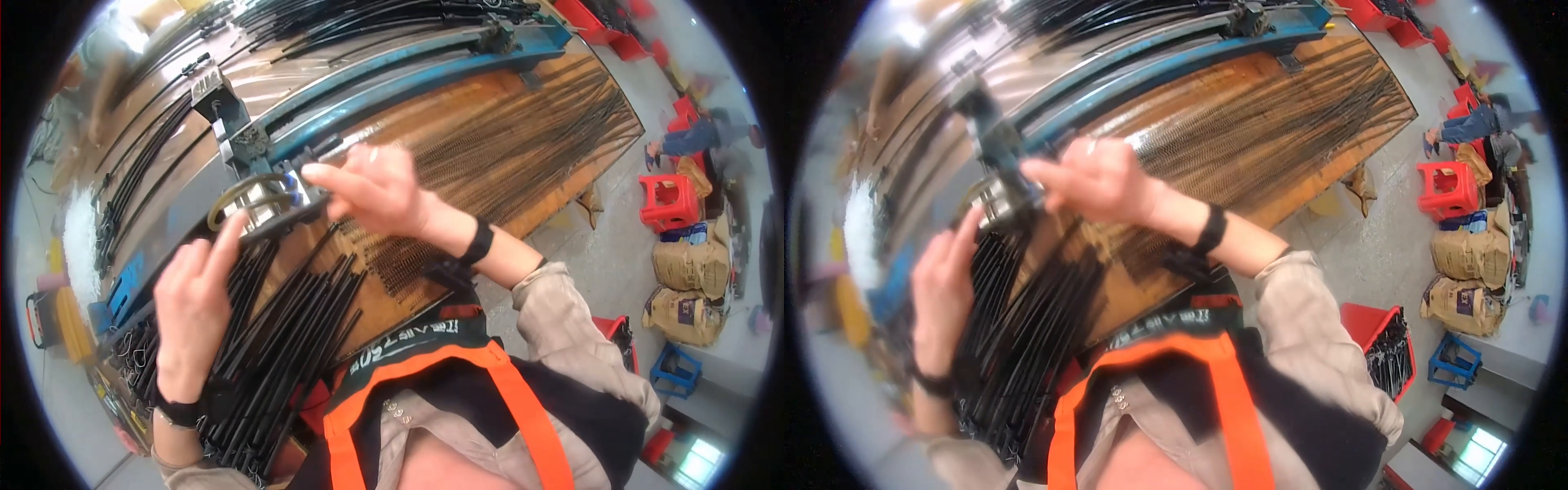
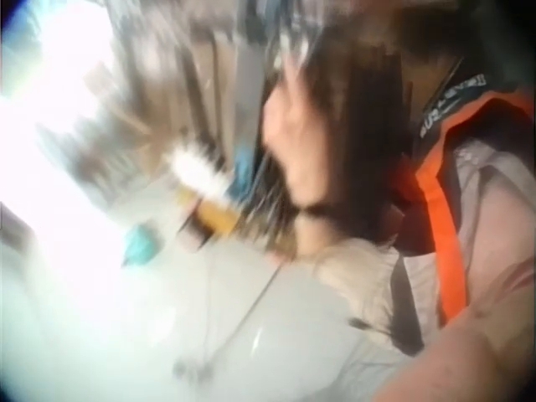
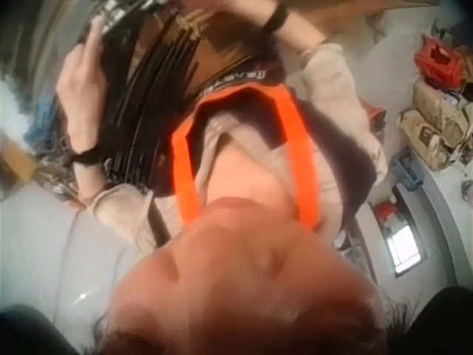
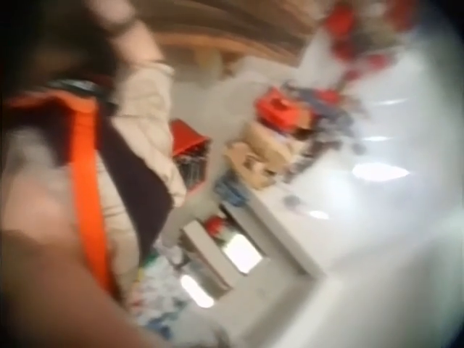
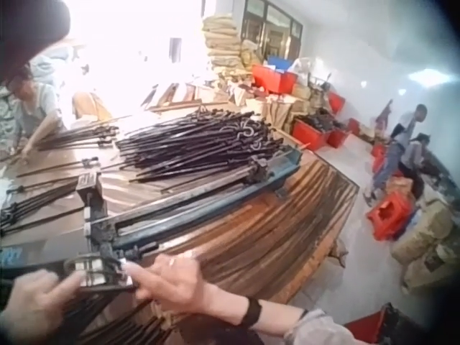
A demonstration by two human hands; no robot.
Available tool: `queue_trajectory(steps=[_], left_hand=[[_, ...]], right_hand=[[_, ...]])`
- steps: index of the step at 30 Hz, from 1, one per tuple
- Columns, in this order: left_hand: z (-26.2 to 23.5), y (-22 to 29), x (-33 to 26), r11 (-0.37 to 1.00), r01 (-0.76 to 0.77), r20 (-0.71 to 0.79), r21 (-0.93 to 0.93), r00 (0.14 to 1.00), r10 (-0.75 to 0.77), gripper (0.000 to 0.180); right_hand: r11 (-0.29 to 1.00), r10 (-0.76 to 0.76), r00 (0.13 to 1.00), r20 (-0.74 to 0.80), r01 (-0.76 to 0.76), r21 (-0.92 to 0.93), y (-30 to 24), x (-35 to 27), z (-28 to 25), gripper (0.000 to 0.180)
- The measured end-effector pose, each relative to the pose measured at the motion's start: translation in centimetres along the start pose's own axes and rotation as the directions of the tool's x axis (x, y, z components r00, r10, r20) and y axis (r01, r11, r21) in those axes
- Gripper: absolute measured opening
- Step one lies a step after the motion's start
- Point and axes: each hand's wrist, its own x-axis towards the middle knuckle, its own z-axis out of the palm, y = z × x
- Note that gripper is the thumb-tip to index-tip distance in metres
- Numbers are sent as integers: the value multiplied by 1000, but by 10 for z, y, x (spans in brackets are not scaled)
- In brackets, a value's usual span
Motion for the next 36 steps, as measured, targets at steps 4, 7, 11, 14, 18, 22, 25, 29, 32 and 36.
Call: queue_trajectory(steps=[4,7,11,14,18,22,25,29,32,36], left_hand=[[2,-28,-12,989,58,-195,-134,977,-84,38],[-19,-90,-27,914,405,-340,-3,860,-382,26],[-57,-81,-19,955,278,-477,-103,829,-293,23],[-50,-85,-22,956,239,-516,-170,805,-293,24],[-39,-91,-55,905,378,-416,-198,803,-426,25],[-28,-108,-87,915,365,-440,-172,802,-403,26],[-27,-104,-83,838,473,-318,-272,777,-543,26],[-19,-107,-73,859,406,-371,-312,780,-504,26],[-19,-119,-77,879,401,-402,-257,783,-475,26],[-11,-119,-73,881,400,-386,-252,793,-471,26]], right_hand=[[969,51,986,-158,-87,-233,49,-8,-23,20],[930,294,955,-42,-296,-216,98,-37,-26,20],[629,678,651,341,-754,189,60,49,6,17],[684,438,843,313,-538,493,51,104,65,15],[797,161,934,318,-313,516,48,130,101,14],[840,147,882,448,-351,414,44,137,109,15],[869,101,858,504,-323,375,43,145,115,15],[978,-50,798,601,-84,193,43,151,129,16],[884,124,901,415,-291,367,49,152,122,18],[850,81,937,339,-243,467,52,144,111,20]])
